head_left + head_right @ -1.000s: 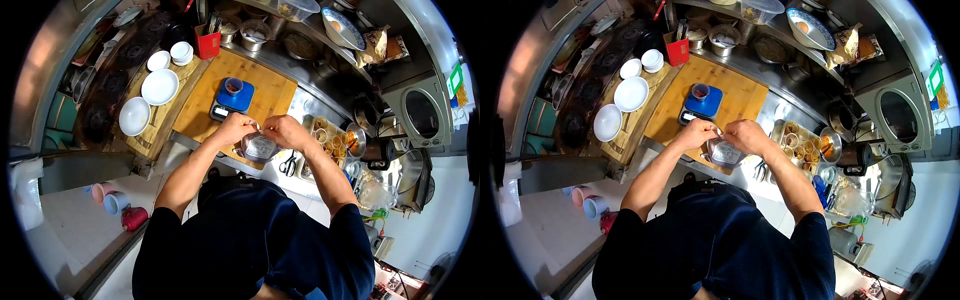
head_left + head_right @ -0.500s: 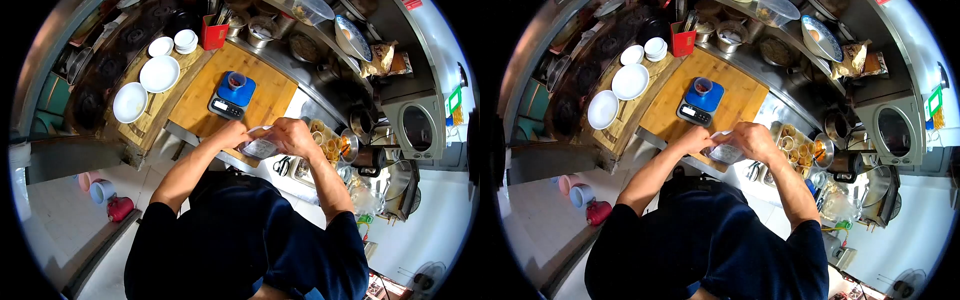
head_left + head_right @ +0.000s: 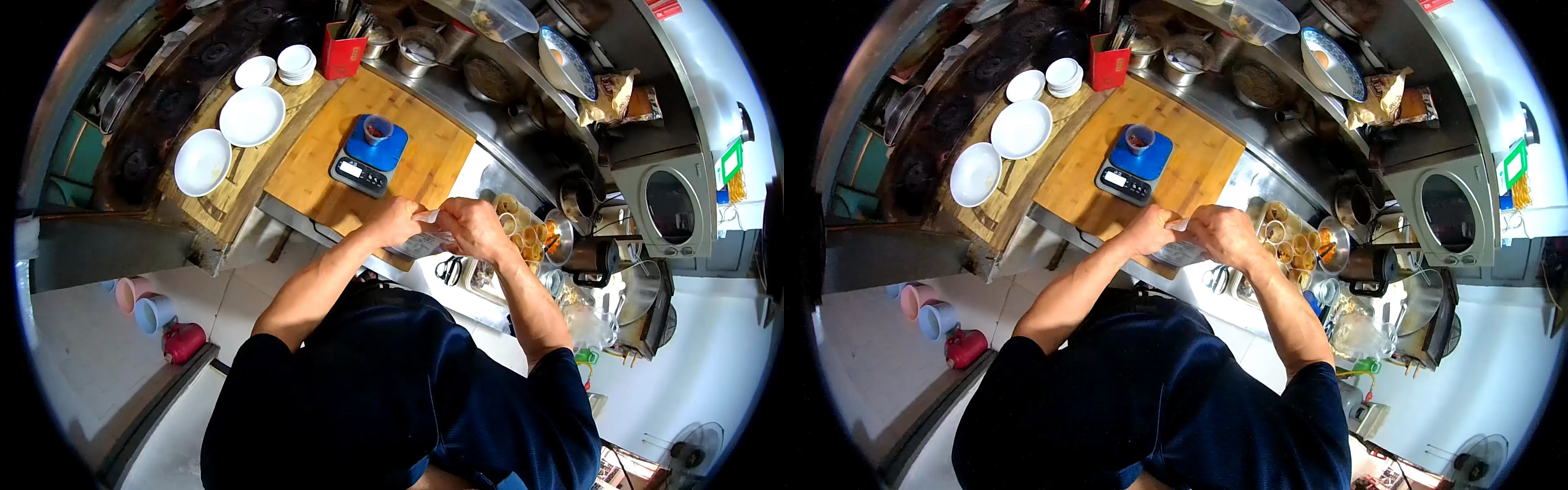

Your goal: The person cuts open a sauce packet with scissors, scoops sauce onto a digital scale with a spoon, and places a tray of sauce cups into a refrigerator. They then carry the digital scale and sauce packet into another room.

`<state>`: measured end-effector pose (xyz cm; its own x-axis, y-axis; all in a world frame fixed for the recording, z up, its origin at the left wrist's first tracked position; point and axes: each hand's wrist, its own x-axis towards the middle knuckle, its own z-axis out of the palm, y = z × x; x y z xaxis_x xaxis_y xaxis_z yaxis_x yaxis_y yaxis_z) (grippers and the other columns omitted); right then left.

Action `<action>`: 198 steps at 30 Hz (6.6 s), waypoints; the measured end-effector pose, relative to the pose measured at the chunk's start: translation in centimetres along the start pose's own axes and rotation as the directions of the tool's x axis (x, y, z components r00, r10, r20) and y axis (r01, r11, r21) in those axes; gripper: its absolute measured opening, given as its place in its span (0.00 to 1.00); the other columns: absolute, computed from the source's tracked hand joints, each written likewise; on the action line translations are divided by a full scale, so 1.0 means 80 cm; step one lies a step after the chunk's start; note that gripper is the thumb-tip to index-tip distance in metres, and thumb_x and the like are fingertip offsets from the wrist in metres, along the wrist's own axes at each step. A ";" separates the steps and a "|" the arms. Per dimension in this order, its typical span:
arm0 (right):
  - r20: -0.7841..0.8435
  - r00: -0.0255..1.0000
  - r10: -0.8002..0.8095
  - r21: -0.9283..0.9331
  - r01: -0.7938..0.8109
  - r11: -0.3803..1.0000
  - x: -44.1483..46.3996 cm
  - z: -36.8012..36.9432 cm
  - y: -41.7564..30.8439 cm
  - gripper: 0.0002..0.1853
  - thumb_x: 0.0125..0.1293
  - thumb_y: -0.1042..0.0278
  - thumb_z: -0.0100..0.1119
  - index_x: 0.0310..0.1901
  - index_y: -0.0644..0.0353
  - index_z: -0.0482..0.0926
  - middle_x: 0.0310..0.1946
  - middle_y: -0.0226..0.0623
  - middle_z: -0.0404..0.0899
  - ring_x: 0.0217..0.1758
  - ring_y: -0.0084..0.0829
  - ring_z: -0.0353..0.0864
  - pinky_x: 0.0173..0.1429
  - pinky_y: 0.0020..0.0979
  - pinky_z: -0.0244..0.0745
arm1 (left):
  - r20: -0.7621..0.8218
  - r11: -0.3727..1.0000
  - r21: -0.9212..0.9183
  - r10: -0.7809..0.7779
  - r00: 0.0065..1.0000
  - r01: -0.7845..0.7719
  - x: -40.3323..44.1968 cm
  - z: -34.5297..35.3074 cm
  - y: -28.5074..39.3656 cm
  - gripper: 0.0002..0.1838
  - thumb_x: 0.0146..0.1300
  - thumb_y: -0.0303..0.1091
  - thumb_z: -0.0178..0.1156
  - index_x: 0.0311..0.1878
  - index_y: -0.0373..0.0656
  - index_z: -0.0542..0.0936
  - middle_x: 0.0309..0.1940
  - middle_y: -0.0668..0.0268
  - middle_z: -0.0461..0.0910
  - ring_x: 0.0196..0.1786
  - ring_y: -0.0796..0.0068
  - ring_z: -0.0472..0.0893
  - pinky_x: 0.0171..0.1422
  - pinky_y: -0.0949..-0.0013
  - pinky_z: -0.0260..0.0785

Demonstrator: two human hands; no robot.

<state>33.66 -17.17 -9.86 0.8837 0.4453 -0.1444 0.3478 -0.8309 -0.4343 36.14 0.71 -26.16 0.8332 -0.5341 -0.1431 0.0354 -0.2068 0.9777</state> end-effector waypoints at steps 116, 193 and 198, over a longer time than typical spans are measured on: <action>0.099 0.695 0.712 0.801 0.368 -0.471 -0.209 0.275 -0.080 0.13 0.63 0.68 0.71 0.45 0.60 0.77 0.32 0.37 0.83 0.30 0.27 0.84 0.28 0.22 0.76 | 0.366 0.833 0.222 -0.553 0.748 0.507 0.081 -0.020 0.144 0.07 0.73 0.33 0.62 0.41 0.39 0.80 0.33 0.63 0.85 0.31 0.76 0.85 0.28 0.73 0.76; 0.105 0.879 0.464 0.931 0.077 -0.357 -0.117 0.189 -0.035 0.24 0.74 0.49 0.67 0.28 0.61 0.78 0.16 0.28 0.78 0.17 0.19 0.77 0.23 0.23 0.67 | 0.342 0.771 0.295 -0.637 0.691 0.564 0.090 -0.022 0.144 0.06 0.71 0.30 0.66 0.37 0.42 0.81 0.27 0.63 0.87 0.25 0.75 0.85 0.27 0.73 0.76; 0.116 0.886 0.449 0.932 0.059 -0.357 -0.115 0.188 -0.033 0.23 0.73 0.49 0.68 0.29 0.61 0.78 0.16 0.27 0.77 0.17 0.19 0.77 0.23 0.23 0.68 | 0.344 0.770 0.270 -0.637 0.689 0.578 0.092 -0.022 0.146 0.05 0.71 0.30 0.66 0.37 0.42 0.82 0.27 0.64 0.87 0.25 0.75 0.85 0.27 0.73 0.76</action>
<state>19.92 -14.09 -20.75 0.9026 0.0604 -0.4261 -0.3644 0.6341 -0.6820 43.68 -4.19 -15.50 0.3620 -0.5184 -0.7747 0.3594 -0.6892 0.6291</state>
